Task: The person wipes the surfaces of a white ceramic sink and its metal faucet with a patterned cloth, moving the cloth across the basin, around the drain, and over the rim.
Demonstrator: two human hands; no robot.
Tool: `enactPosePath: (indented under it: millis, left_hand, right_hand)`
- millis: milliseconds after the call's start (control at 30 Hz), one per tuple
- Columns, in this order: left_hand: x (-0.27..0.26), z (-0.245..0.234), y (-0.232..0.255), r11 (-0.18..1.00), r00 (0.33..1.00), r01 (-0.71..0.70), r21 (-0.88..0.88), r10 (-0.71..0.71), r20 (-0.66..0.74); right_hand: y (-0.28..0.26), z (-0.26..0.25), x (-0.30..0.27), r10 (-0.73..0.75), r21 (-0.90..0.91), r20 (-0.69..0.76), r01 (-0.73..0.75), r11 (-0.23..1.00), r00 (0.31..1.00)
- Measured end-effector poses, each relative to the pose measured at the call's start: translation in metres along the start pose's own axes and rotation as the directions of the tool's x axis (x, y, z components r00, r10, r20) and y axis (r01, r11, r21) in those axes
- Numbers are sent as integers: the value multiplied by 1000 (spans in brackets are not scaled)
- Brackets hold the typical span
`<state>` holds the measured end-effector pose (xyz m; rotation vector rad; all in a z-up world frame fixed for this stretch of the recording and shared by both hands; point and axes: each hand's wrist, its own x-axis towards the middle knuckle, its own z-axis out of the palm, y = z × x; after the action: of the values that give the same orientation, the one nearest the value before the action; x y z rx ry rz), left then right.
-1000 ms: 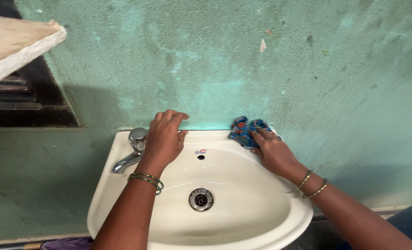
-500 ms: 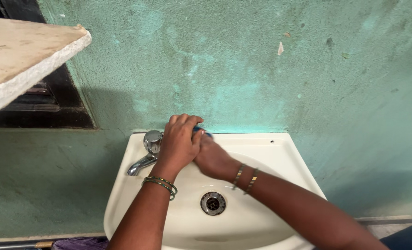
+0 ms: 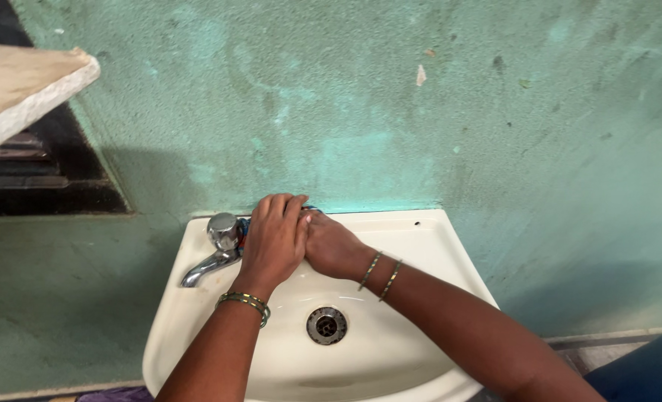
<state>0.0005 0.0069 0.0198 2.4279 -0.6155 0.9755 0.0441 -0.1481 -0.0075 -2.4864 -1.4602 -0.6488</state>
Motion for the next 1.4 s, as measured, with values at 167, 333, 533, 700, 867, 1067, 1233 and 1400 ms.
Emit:
enactPosePath:
  millis: [167,333,533,700,867,1067,1233,1400]
  left_hand:
    - [-5,9,-3,997,997,-54,52,51,63]
    - [-6,16,-2,991,987,-101,88,89,131]
    - [-9,19,0,986,980,-110,123,88,177]
    - [-12,18,6,982,983,-124,140,103,151]
    - [-14,23,18,981,966,-174,87,153,207]
    - [-4,20,73,989,695,103,-106,5,719]
    - [7,24,94,862,515,444,-244,-22,857]
    - [9,34,64,677,848,424,-602,-63,526]
  right_hand:
    - [16,-37,-36,29,6,26,-29,1000,999]
    - [40,-83,-88,241,-24,186,-241,970,953]
    - [67,-118,-154,446,-165,193,-420,893,874]
    - [43,-118,-160,589,-202,259,-553,808,766]
    - [18,-130,-179,515,-82,212,-510,856,830]
    - [-16,-156,-186,441,93,210,-467,879,872]
    - [-36,-175,-162,535,309,115,-542,781,837]
    - [-23,-164,-140,586,514,-23,-493,702,810]
